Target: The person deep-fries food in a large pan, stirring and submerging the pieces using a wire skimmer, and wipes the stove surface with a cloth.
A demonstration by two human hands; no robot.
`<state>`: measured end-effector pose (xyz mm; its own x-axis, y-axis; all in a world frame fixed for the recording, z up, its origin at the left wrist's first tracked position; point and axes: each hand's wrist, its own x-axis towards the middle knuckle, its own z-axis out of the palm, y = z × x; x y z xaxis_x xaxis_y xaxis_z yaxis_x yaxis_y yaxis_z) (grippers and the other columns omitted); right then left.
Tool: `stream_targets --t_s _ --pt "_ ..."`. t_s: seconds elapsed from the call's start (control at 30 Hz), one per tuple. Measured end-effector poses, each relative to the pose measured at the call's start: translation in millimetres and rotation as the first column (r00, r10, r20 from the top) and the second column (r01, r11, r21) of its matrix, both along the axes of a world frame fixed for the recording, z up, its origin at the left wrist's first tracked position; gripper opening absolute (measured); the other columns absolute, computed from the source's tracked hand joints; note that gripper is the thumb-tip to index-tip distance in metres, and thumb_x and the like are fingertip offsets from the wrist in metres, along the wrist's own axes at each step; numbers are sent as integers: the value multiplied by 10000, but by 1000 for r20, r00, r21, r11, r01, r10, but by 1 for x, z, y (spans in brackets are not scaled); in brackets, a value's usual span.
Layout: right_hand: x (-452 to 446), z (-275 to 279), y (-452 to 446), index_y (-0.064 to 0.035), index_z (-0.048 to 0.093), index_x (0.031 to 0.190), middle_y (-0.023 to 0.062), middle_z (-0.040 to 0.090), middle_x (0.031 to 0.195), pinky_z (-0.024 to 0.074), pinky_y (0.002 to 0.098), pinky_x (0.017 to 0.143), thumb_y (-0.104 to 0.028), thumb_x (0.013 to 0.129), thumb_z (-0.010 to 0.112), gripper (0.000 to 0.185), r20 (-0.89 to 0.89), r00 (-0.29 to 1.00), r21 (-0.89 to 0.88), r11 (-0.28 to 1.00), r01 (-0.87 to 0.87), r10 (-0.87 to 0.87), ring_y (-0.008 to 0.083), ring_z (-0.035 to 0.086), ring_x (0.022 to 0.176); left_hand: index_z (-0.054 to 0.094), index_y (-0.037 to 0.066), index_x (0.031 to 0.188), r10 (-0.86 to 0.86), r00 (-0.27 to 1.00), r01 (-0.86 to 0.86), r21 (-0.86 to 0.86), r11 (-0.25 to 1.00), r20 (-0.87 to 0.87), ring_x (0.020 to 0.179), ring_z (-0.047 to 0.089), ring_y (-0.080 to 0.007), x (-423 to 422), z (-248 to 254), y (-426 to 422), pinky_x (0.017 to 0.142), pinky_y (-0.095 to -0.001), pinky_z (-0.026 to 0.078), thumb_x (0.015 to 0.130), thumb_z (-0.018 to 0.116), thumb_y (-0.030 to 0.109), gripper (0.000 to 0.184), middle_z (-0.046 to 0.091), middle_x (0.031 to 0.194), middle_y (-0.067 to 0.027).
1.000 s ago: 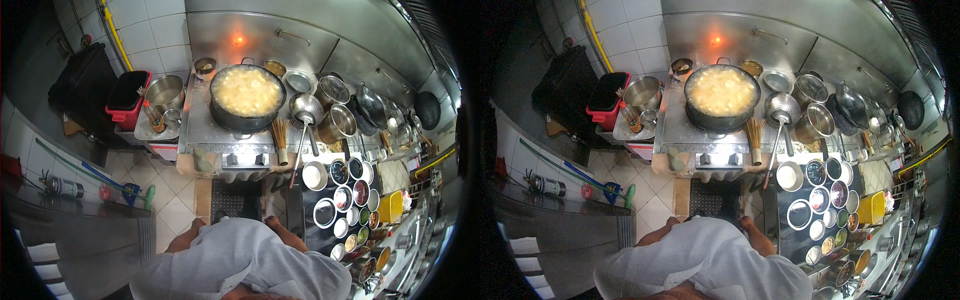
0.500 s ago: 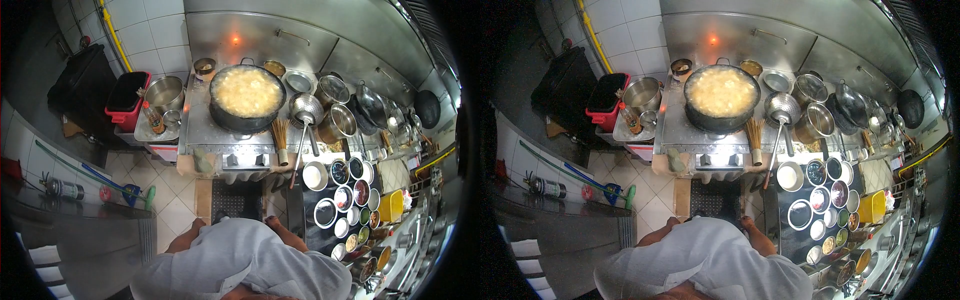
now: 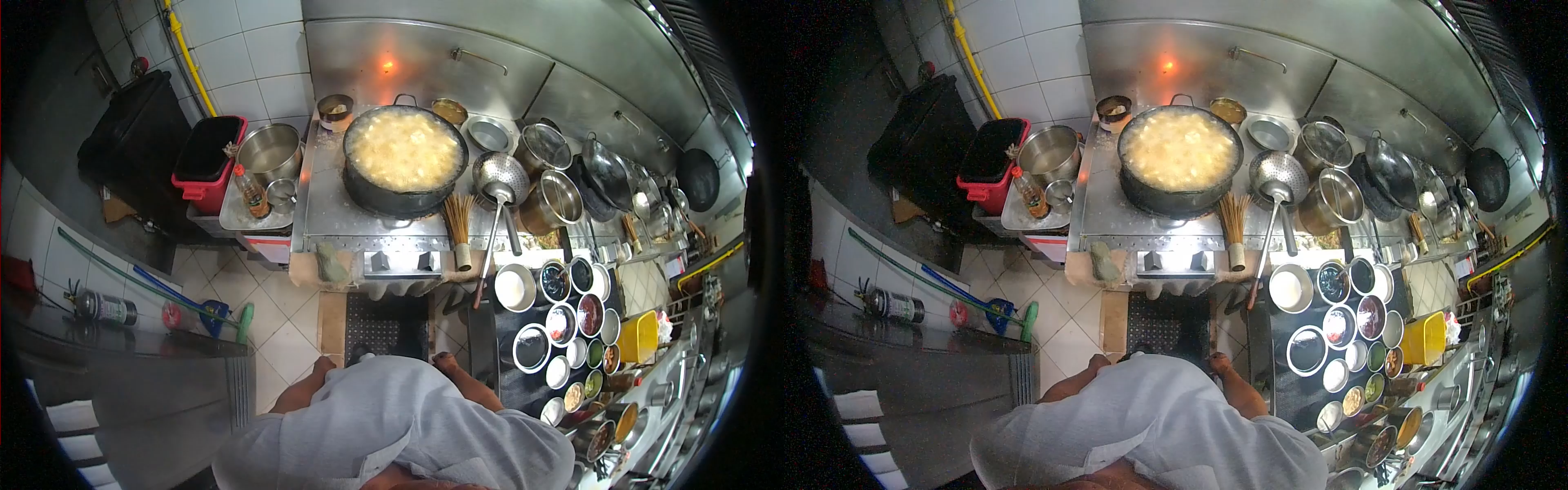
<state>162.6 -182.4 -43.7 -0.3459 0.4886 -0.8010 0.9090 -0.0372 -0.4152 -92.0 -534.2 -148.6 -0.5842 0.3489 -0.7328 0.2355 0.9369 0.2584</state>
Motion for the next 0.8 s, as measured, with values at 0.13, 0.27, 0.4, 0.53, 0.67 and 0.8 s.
stream_targets --t_s 0.13,0.27,0.4,0.53,0.67,0.8 --pt "6 -25 2 -64 689 984 104 695 888 556 358 596 -189 904 564 194 -20 993 -58 992 115 -116 198 673 698 726 51 805 4 1000 -4 -5 1000 -22 832 694 -282 1 3 1 721 -378 551 701 697 302 274 711 902 -140" --pt "6 -17 1 -47 683 994 112 695 894 554 358 614 -185 906 550 212 -33 993 -60 992 111 -113 208 675 734 725 53 799 -2 1000 2 9 1000 -30 829 691 -282 1 2 0 720 -380 549 697 697 296 266 710 895 -144" --pt "9 -32 2 -31 676 1001 117 694 893 553 357 617 -195 906 544 230 -39 999 2 1000 15 -15 217 675 728 723 52 787 3 1000 -2 43 999 -14 825 691 -280 0 3 -1 720 -382 546 691 701 303 269 710 886 -144" --pt "7 -25 3 13 659 1063 153 705 945 541 348 776 -232 882 612 308 -16 999 -38 999 37 -38 219 687 847 722 55 770 -16 1000 16 10 1000 -21 814 692 -274 1 0 -1 705 -380 548 701 694 316 271 710 873 -142" --pt "11 -36 4 -27 677 1011 121 694 912 540 354 653 -216 879 594 245 -29 998 -12 998 59 -59 211 669 747 721 53 772 -21 1000 21 4 1000 -2 815 693 -275 2 5 -1 698 -379 550 717 680 317 273 710 879 -145" --pt "16 -55 6 -40 683 1004 109 694 913 529 345 683 -225 860 624 242 -37 993 -48 993 107 -109 201 665 774 722 54 780 36 999 -36 36 999 -11 820 693 -282 5 17 1 704 -378 551 724 676 313 269 710 883 -146"
